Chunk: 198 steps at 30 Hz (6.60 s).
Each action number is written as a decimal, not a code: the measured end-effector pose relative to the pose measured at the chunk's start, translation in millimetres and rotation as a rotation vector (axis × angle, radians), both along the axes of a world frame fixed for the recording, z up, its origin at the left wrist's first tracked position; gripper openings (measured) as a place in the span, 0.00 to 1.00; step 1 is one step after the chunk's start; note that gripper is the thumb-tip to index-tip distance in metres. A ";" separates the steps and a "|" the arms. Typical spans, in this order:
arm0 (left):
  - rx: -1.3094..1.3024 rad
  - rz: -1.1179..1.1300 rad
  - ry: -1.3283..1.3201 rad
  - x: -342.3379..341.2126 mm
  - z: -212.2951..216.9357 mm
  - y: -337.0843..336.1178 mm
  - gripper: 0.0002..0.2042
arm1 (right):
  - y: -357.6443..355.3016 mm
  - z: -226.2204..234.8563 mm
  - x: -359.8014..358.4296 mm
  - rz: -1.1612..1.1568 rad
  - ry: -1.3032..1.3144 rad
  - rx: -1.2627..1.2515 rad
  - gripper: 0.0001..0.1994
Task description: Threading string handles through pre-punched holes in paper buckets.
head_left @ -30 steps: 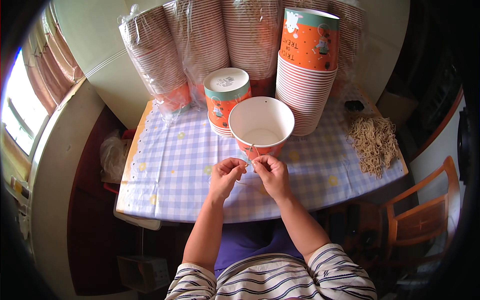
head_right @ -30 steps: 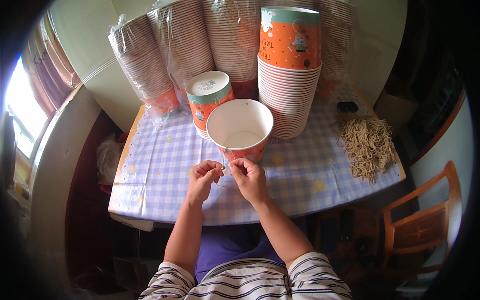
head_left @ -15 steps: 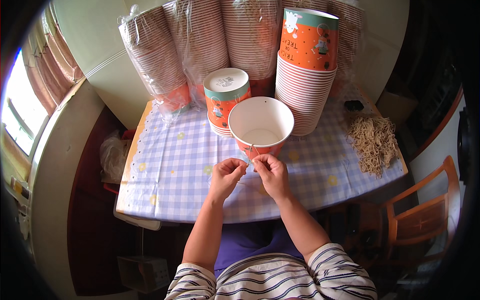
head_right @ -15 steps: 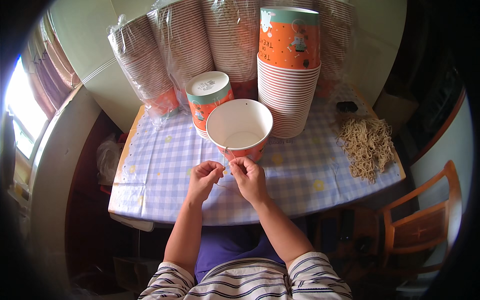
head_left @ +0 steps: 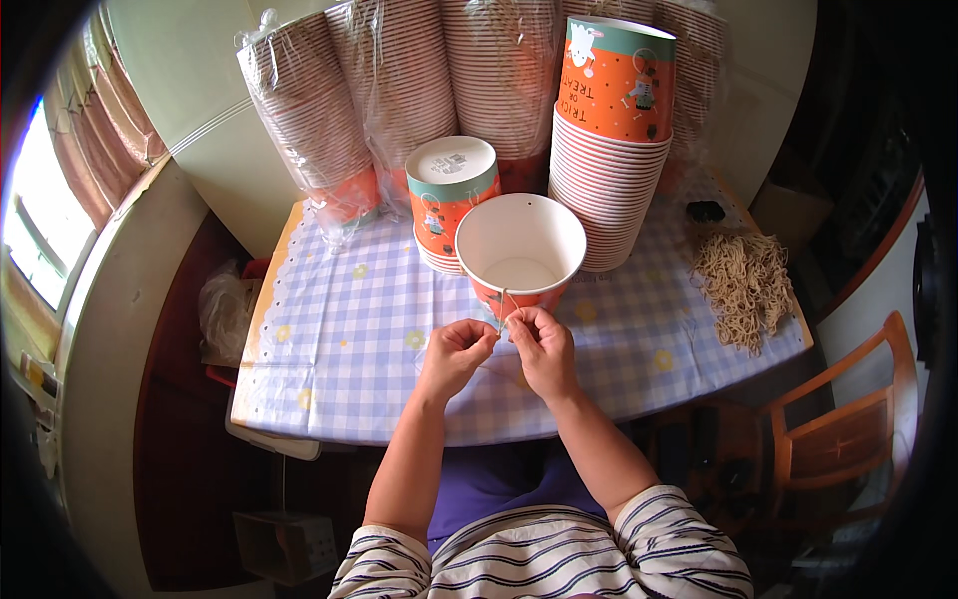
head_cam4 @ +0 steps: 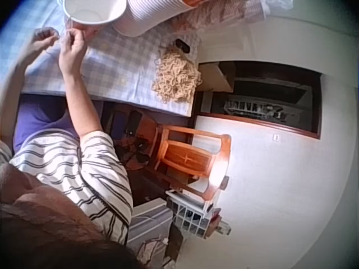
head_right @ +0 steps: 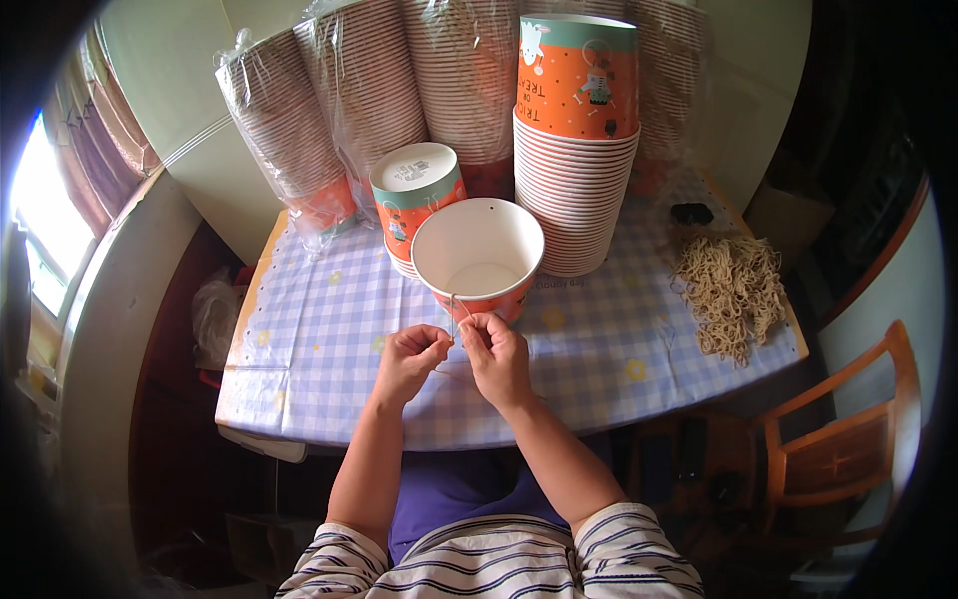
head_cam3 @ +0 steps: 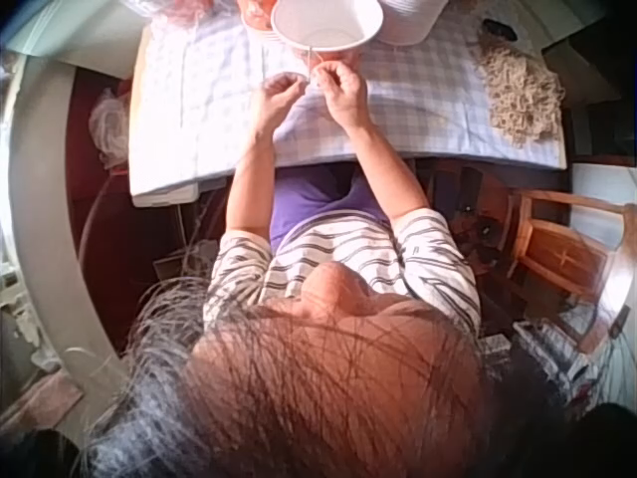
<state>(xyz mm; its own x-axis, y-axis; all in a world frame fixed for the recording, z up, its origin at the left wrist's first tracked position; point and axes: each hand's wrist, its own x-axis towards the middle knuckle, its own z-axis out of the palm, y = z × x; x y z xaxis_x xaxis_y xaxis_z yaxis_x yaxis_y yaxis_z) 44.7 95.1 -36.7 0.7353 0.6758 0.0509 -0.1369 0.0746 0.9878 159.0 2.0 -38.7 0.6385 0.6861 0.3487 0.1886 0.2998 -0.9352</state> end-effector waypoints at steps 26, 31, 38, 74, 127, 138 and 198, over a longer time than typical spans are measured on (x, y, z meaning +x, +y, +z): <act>0.163 -0.033 0.274 -6.6 3.7 2.6 0.07 | -0.8 -7.6 8.4 0.187 -0.026 -0.184 0.07; 0.203 -0.026 0.307 -7.7 0.2 3.5 0.07 | -1.1 -6.9 7.9 0.170 -0.034 -0.227 0.07; 0.196 -0.066 0.260 -8.4 0.4 3.2 0.07 | 4.6 -13.4 2.7 0.126 0.024 -0.074 0.06; 0.931 0.088 0.149 -1.4 16.0 -3.8 0.08 | 7.8 -0.6 10.0 0.062 0.299 0.155 0.06; 1.387 -0.018 -0.062 46.9 74.7 24.7 0.15 | -3.2 1.1 17.1 0.105 0.411 -0.057 0.07; 1.300 -0.047 -0.029 43.4 78.3 24.8 0.16 | -3.3 2.6 15.7 0.114 0.452 -0.025 0.07; 1.277 0.062 -0.026 40.2 74.5 22.4 0.21 | -4.4 -0.9 19.8 0.218 0.530 -0.010 0.06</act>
<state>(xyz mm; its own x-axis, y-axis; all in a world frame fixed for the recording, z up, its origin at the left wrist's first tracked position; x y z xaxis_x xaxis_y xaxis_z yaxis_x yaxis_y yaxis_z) 84.9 117.6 37.8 0.6933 0.1697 0.7004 -0.1264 -0.9282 0.3501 178.8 -2.4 -39.5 0.5681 0.8228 0.0127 -0.3718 0.2704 -0.8881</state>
